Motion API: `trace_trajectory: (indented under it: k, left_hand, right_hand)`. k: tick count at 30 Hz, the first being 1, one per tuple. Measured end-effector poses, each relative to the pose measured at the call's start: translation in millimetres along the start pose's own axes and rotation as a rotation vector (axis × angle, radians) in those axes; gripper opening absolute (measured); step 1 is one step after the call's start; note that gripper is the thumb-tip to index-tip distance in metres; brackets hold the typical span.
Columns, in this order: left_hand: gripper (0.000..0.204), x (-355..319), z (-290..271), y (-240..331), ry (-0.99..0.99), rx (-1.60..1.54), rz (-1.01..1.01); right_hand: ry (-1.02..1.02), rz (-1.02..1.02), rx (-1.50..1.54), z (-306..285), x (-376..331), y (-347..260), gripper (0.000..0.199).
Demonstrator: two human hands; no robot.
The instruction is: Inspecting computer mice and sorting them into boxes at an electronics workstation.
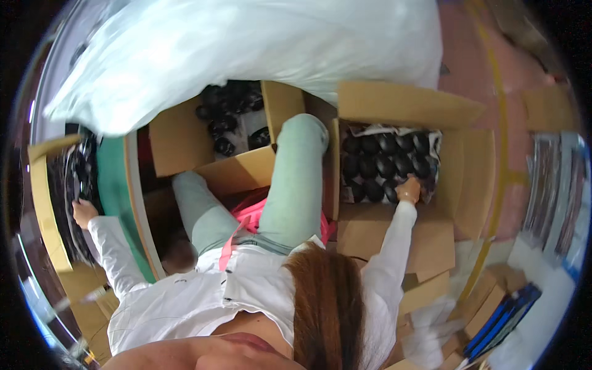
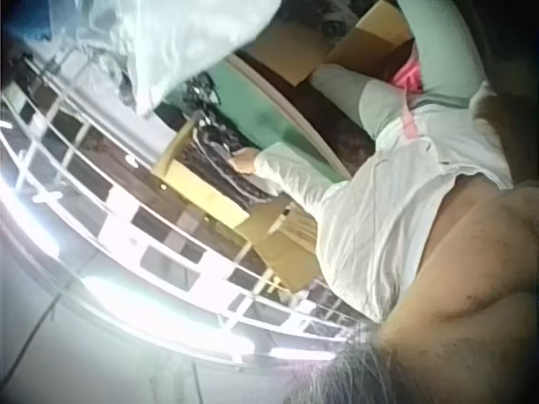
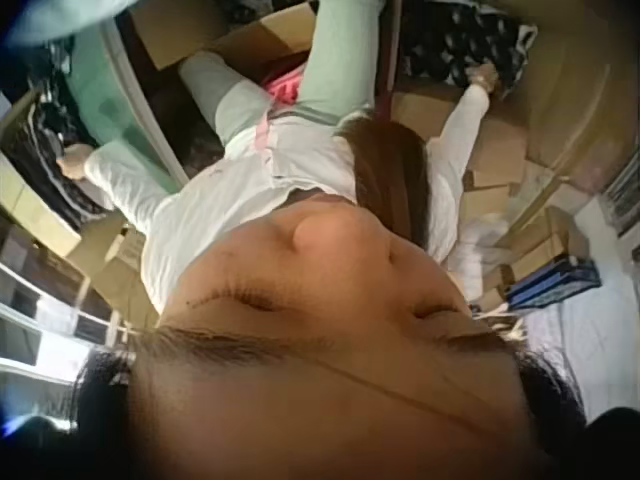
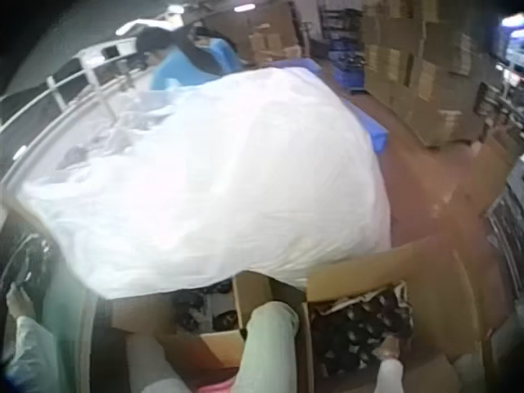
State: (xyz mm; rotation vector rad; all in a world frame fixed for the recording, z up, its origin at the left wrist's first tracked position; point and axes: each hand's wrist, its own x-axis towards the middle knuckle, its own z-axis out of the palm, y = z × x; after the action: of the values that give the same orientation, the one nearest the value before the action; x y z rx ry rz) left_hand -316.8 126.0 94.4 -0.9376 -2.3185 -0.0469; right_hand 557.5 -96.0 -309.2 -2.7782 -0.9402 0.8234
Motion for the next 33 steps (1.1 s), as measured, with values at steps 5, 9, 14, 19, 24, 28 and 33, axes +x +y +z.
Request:
trace_trajectory:
  k: [5, 9, 14, 19, 24, 28, 33]
  left_hand:
    - [0.009, -122, -113, 58, 0.536, -0.62, 0.205]
    - [0.006, -269, -162, 170, -0.172, -1.228, 0.396]
    - [0.021, -333, -86, 207, -1.431, -1.759, 0.259]
    - [0.047, -305, 43, 262, -1.808, -1.733, -0.014]
    - [0.042, -307, 86, 305, -1.8, -1.848, -0.213]
    - [0.039, -324, 92, 331, -1.848, -1.898, -0.328]
    - [0.039, -338, 102, 348, -1.879, -1.932, -0.46]
  right_hand:
    - [0.061, -0.526, 0.564, -61, -110, -184, 0.044]
    - [0.145, -1.158, 0.687, -82, -235, -315, 0.059]
    - [0.004, -1.391, 0.346, -11, -270, -358, 0.07]
    - [-0.517, -0.66, 0.665, 0, -259, -346, 0.045]
    - [-0.787, -0.329, 1.129, -6, -255, -360, 0.032]
    - [-0.45, -0.371, 1.023, 5, -239, -365, 0.028]
    - [-0.339, -0.326, 0.959, -11, -240, -399, 0.025]
